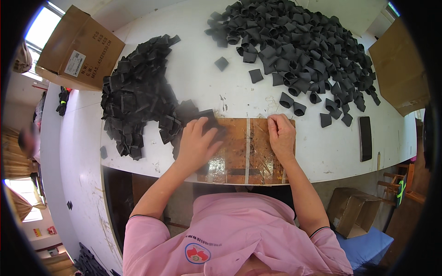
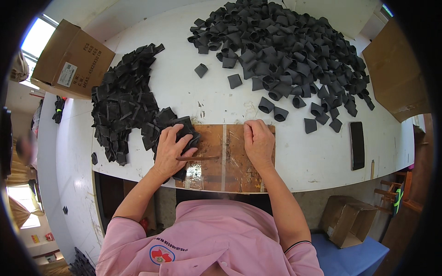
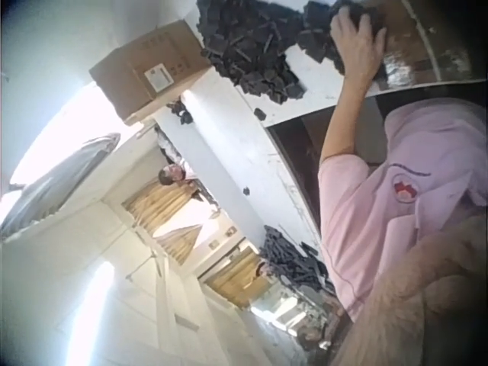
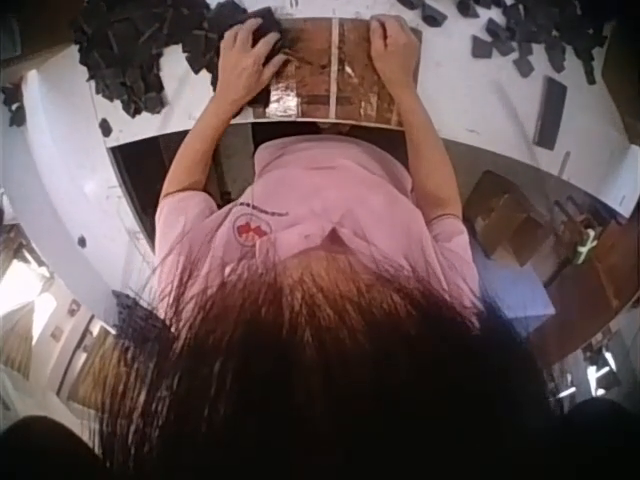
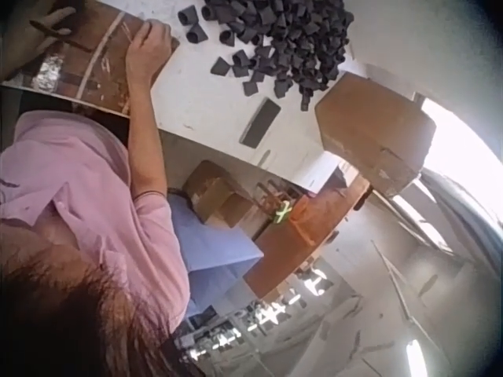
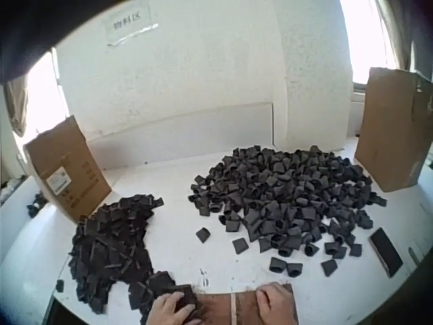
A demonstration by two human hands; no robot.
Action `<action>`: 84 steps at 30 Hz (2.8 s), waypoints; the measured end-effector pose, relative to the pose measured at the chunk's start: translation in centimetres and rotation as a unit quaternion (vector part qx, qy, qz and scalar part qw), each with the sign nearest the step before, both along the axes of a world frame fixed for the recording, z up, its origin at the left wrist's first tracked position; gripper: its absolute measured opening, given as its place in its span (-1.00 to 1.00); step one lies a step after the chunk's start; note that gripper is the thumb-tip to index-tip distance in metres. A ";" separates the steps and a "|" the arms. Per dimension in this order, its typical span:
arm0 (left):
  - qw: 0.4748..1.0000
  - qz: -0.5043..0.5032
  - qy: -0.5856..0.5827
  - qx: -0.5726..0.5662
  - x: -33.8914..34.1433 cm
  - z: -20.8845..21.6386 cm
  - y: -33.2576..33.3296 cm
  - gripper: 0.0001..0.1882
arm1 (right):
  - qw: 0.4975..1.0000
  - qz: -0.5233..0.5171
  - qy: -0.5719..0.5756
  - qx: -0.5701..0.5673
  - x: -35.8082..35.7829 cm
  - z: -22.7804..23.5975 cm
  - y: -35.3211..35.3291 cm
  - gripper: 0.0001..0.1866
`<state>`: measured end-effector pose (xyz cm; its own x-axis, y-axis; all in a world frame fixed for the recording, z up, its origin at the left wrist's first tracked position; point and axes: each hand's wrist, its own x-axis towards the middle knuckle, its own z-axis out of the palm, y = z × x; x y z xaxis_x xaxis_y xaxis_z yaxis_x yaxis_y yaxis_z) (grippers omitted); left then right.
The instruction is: The recorder is manually inspecting and trimming small, black, square-shaped parts, possibly from a manufacturing process, using their hands and a small tool to remove excess material.
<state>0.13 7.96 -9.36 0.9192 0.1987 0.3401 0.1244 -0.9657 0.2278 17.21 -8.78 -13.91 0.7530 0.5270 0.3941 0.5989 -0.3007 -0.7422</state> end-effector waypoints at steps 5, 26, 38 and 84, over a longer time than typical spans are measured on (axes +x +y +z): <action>0.993 0.015 0.114 0.007 -2.1 -2.9 -0.6 -0.25 | 1.000 0.000 -0.003 -0.009 -0.3 0.0 -0.2 -0.97; 0.975 0.199 0.061 -0.078 2.4 -1.3 -4.5 -0.75 | 0.951 0.041 0.295 0.083 -7.4 1.9 -5.9 -0.91; 0.981 -0.134 -0.036 -0.134 -3.0 3.9 -7.5 -0.76 | 0.741 0.164 0.647 0.072 -8.3 6.1 -3.9 -0.73; 0.570 0.101 -0.356 -0.734 -0.1 9.2 -8.2 -0.87 | 0.798 0.337 0.471 0.167 -5.3 14.5 -2.9 -0.79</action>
